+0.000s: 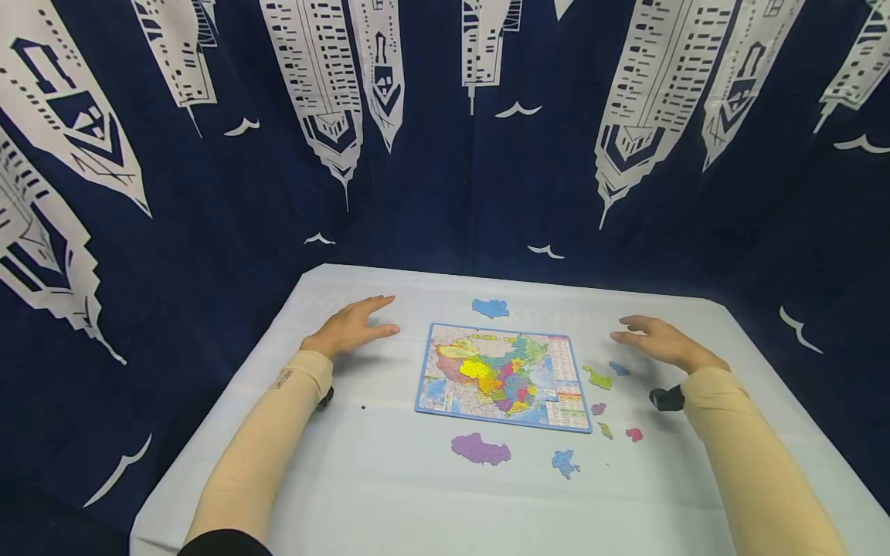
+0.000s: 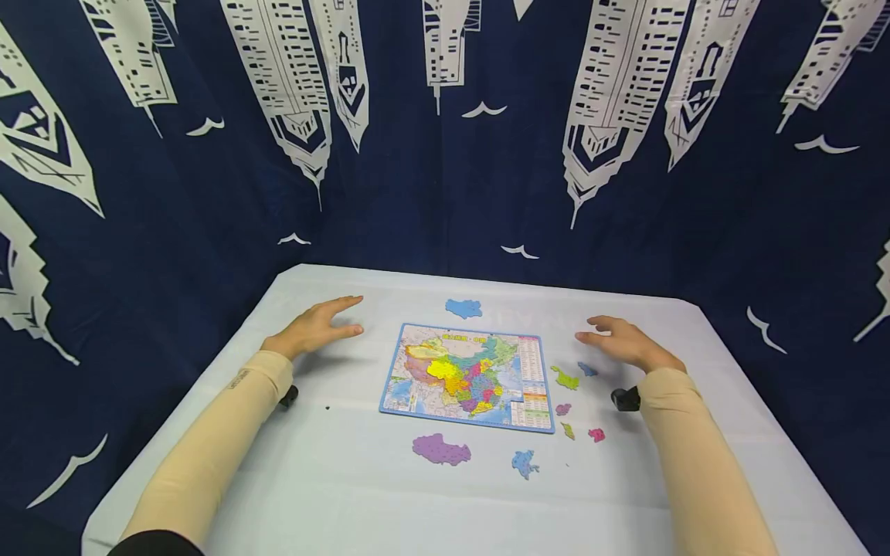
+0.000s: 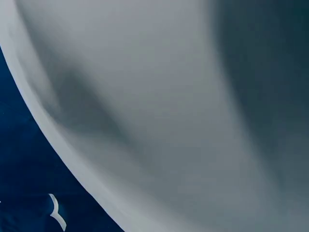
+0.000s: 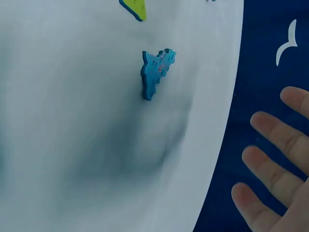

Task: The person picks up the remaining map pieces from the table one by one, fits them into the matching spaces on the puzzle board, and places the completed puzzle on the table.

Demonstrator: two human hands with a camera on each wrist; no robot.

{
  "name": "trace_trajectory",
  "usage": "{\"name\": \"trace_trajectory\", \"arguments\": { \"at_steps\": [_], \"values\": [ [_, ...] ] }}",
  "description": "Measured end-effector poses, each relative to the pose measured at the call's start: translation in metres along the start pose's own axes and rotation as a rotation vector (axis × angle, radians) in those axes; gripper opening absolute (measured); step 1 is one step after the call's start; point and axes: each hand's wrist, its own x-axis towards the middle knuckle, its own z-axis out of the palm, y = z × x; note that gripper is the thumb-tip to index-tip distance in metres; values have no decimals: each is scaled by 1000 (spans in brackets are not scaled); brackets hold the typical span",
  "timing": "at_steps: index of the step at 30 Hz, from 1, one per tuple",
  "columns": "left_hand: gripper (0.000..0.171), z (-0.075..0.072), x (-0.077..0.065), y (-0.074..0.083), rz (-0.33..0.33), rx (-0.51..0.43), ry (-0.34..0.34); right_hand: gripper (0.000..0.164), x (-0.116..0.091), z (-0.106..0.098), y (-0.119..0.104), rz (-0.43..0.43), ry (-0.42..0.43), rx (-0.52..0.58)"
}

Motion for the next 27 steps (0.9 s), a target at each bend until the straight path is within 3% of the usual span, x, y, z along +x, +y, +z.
{"name": "trace_trajectory", "arguments": {
  "at_steps": [14, 22, 27],
  "values": [
    [76, 13, -4, 16, 111, -15, 60, 72, -8, 7, 3, -74, 34, 85],
    [80, 17, -6, 24, 141, 60, 26, 70, -10, 14, -2, -57, 13, 109],
    [82, 21, -5, 30, 169, 51, -6, 68, -9, 17, -1, -60, 7, 111]
  ]
}}
